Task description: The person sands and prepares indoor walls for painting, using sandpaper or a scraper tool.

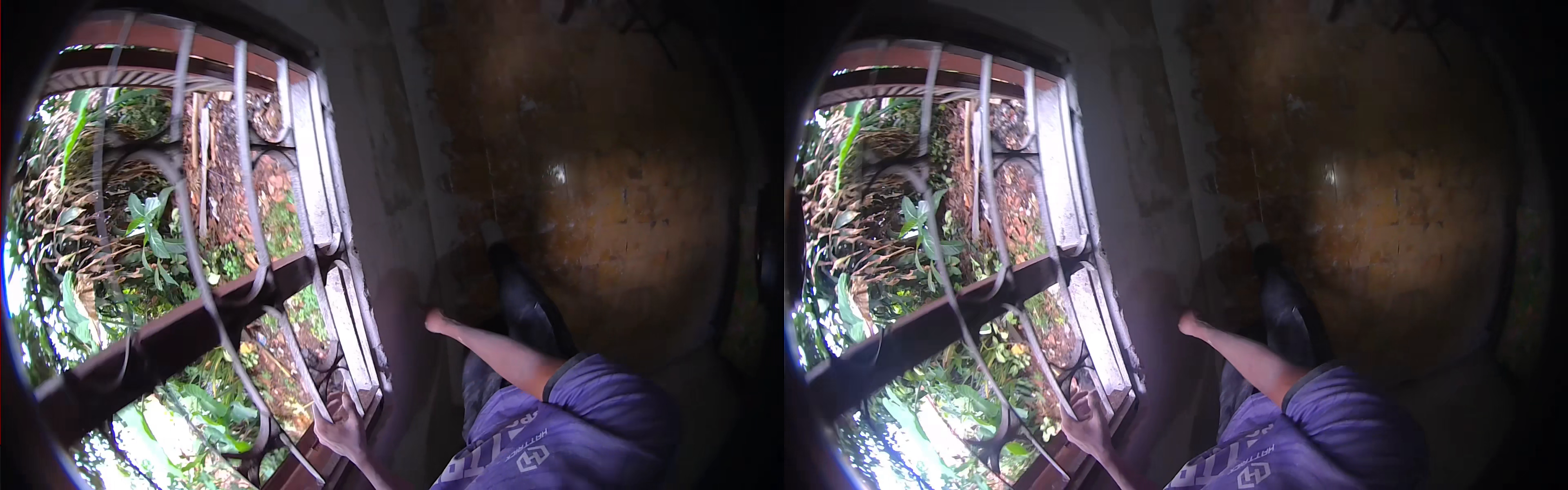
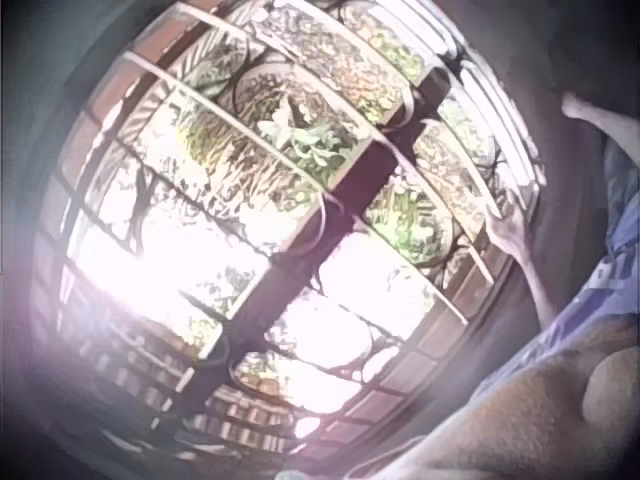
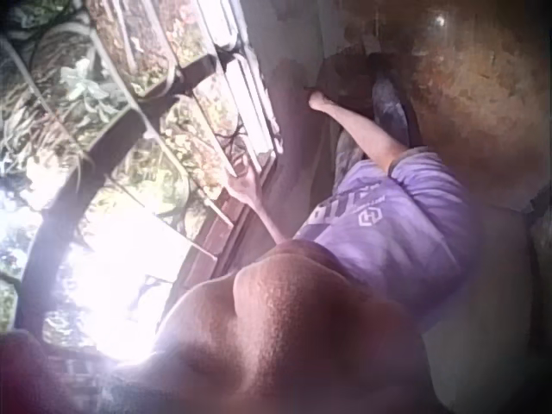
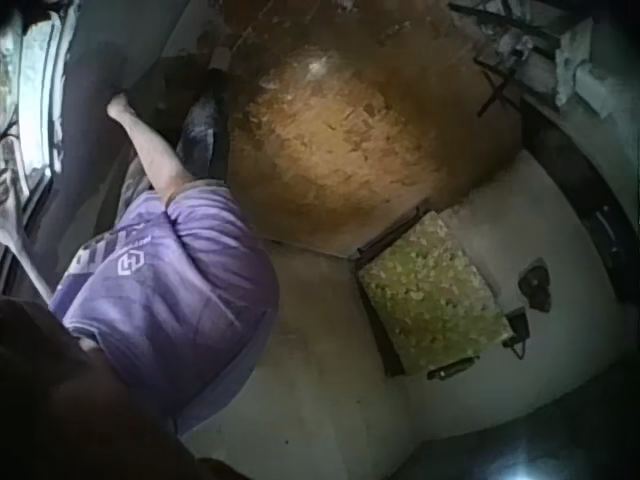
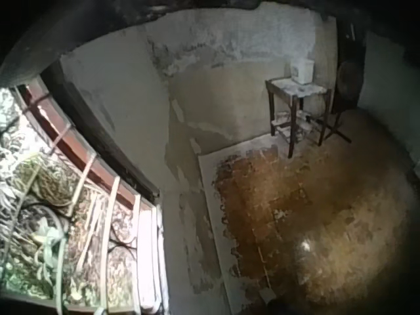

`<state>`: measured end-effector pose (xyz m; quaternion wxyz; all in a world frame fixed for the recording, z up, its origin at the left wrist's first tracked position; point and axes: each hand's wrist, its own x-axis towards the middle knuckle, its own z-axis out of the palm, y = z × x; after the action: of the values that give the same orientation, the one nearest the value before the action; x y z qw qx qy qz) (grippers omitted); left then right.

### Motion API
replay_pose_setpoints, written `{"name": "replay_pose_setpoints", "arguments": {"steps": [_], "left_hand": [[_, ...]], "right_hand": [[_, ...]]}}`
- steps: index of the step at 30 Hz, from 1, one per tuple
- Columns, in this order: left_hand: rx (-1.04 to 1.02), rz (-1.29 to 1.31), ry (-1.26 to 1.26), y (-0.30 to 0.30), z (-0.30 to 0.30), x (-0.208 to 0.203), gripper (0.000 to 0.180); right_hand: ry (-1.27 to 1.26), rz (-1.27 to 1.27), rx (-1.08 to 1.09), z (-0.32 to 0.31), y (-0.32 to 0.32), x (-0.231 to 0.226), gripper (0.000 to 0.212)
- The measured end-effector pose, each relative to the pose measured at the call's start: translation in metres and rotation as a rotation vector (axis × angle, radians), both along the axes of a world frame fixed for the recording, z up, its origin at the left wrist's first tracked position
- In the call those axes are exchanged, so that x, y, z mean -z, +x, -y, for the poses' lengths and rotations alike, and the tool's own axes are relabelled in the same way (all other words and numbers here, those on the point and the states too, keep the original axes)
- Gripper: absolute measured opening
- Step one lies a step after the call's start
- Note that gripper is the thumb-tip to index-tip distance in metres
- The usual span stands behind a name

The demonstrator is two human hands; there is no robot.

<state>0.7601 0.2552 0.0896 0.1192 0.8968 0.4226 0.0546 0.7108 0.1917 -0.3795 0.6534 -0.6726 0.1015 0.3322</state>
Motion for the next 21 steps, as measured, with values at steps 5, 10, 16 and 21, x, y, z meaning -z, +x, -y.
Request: {"name": "replay_pose_setpoints", "arguments": {"steps": [5,10,16,21], "left_hand": [[0.284,0.182,-0.056,-0.024,0.000,-0.010,0.078],[0.409,0.589,-0.484,-0.072,0.065,-0.024,0.092],[0.385,0.594,-0.727,-0.177,0.107,-0.020,0.094],[0.305,0.588,-0.756,-0.236,0.124,-0.032,0.088]], "right_hand": [[-0.145,-0.042,-0.297,0.106,0.079,-0.139,0.020],[-0.078,0.087,-0.131,0.229,0.080,-0.142,0.027],[-0.265,0.400,0.155,0.359,0.009,-0.177,0.030],[-0.298,0.200,0.214,0.412,-0.057,-0.221,0.022]]}}
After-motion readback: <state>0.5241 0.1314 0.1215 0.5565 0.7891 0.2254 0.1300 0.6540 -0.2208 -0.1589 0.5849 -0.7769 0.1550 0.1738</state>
